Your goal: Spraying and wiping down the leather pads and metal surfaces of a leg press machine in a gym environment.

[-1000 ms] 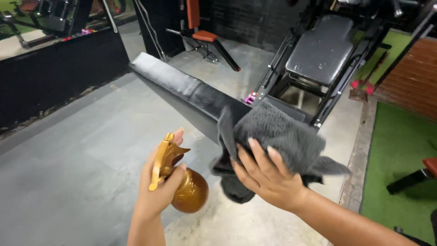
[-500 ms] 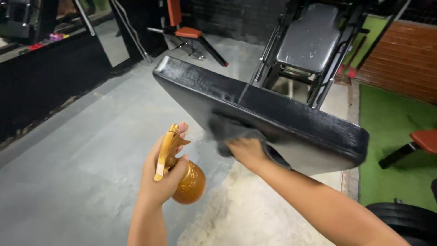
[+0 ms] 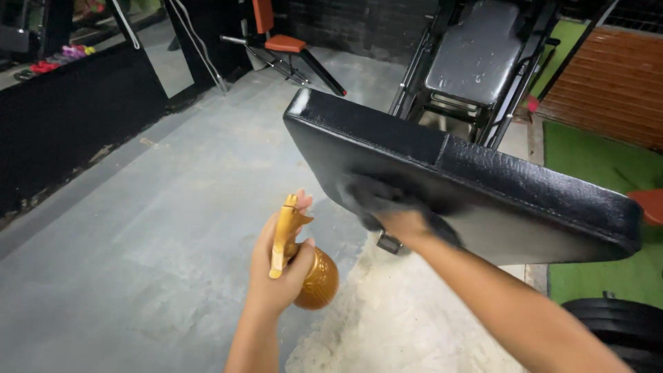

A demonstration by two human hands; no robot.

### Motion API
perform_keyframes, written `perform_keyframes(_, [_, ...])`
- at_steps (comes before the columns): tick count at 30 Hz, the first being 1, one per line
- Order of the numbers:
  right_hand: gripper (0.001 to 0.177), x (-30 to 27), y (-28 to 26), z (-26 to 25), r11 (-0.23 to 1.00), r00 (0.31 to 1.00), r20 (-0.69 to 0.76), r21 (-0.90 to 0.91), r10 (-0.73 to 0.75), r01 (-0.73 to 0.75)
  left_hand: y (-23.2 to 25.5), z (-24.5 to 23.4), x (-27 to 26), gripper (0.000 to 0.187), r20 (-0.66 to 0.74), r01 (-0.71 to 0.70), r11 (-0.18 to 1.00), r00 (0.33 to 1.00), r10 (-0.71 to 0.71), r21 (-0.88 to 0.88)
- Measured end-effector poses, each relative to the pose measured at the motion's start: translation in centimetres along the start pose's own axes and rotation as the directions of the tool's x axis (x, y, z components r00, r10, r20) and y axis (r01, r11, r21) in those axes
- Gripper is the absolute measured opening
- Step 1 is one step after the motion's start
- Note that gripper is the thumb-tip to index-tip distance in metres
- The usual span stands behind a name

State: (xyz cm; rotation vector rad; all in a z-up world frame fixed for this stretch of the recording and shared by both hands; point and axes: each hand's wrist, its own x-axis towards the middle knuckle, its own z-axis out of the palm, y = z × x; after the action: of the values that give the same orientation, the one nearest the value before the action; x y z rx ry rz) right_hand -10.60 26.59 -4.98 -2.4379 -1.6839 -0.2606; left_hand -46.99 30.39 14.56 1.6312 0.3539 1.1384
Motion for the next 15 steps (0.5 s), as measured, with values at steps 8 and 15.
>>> perform_keyframes(8, [0.036,-15.8,2.9,-20.1,0.973,0.891,-0.412,0.039,-0.19,0.225,-1.1,0.0,0.9,0.063,0.138,0.044,0.995,0.99,-0.032,-0.085])
perform_keyframes(15, [0.041,-17.1,4.1,-22.3,0.943,0.943,-0.332,-0.317,-0.013,-0.098,-1.6,-0.9,0.6,0.064,0.175,0.07,0.989,0.983,-0.047,-0.128])
